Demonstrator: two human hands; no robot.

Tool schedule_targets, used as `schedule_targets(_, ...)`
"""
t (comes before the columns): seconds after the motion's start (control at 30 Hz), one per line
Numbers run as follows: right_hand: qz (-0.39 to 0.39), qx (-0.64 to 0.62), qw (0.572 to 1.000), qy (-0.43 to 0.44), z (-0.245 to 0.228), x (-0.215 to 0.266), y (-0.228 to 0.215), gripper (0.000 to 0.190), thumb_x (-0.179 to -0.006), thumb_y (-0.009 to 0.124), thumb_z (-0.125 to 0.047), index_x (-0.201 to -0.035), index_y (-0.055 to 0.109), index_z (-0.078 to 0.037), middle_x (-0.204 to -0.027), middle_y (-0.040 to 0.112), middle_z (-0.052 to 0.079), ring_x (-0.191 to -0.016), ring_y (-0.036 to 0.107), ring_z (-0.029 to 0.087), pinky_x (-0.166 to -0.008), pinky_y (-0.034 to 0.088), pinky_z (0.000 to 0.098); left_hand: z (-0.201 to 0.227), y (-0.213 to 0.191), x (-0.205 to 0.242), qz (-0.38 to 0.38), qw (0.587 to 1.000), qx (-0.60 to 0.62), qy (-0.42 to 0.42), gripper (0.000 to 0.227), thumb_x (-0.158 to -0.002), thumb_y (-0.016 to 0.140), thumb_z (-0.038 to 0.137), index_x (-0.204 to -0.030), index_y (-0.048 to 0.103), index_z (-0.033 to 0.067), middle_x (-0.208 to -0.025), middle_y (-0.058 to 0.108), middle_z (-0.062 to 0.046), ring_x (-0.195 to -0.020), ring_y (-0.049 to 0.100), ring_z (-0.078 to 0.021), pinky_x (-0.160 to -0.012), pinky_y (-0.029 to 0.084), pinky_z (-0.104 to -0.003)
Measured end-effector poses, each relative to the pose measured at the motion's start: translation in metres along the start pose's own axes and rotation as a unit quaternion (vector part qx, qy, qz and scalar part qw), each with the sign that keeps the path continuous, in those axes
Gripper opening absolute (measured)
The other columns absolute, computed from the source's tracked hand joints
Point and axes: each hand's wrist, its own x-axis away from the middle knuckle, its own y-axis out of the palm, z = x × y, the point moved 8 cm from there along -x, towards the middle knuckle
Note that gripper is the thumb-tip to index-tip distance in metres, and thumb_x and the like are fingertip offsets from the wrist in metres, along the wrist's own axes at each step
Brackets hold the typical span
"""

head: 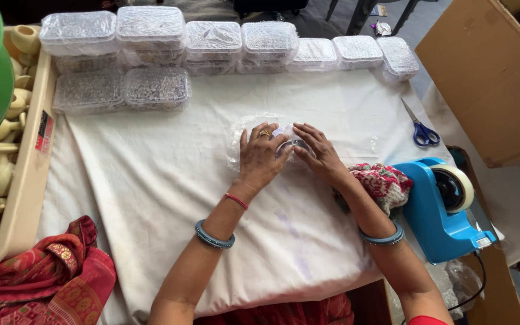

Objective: The person wraps a small plastic container filled with dark items in bubble wrap. They fold the wrap around the container and secure it with clear tape from a blue dispenser. The wrapped container is then placed on a stack of similar wrapped items.

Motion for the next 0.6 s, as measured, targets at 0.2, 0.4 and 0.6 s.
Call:
schedule_targets(0.2, 0.004, -0.036, 0.997, 0.062, -0.001, -0.002, -0.002, 0.054, -0.102, 0.060, -0.046, -0.144, 0.058, -0.012, -0.156, 0.051, 0.008, -0.148, 0.040, 0.030, -0.121, 0.035, 0.0452, -0.019, -0.072, 0.008, -0.030, 0.989, 0.140, 0.039, 0.052, -0.091, 0.068, 0.059, -0.121, 0.070, 0.0169, -0.145, 0.056, -0.008, -0.138, 0.046, -0.0249, -0.116, 0.042, -0.045)
schedule_targets(0.4, 0.003, -0.024, 0.998, 0.059, 0.003, -0.001, -0.001, 0.053, -0.101, 0.059, -0.046, -0.143, 0.059, -0.013, -0.156, 0.051, 0.007, -0.145, 0.041, 0.030, -0.120, 0.035, 0.0465, 0.019, -0.088, 0.049, -0.023, 0.971, -0.134, 0.195, 0.067, -0.065, 0.086, 0.054, -0.114, 0.070, 0.0116, -0.132, 0.059, -0.006, -0.127, 0.050, -0.0223, -0.111, 0.037, -0.046)
schedule_targets(0.6, 0.012, -0.030, 0.998, 0.057, 0.003, -0.001, 0.000, 0.054, -0.100, 0.060, -0.046, -0.144, 0.058, -0.014, -0.155, 0.051, 0.007, -0.145, 0.043, 0.030, -0.119, 0.036, 0.0463, 0.024, -0.078, 0.051, 0.019, 0.976, -0.096, 0.196, 0.053, -0.075, 0.086, 0.051, -0.103, 0.068, 0.0097, -0.121, 0.062, -0.005, -0.120, 0.053, -0.0223, -0.105, 0.040, -0.046)
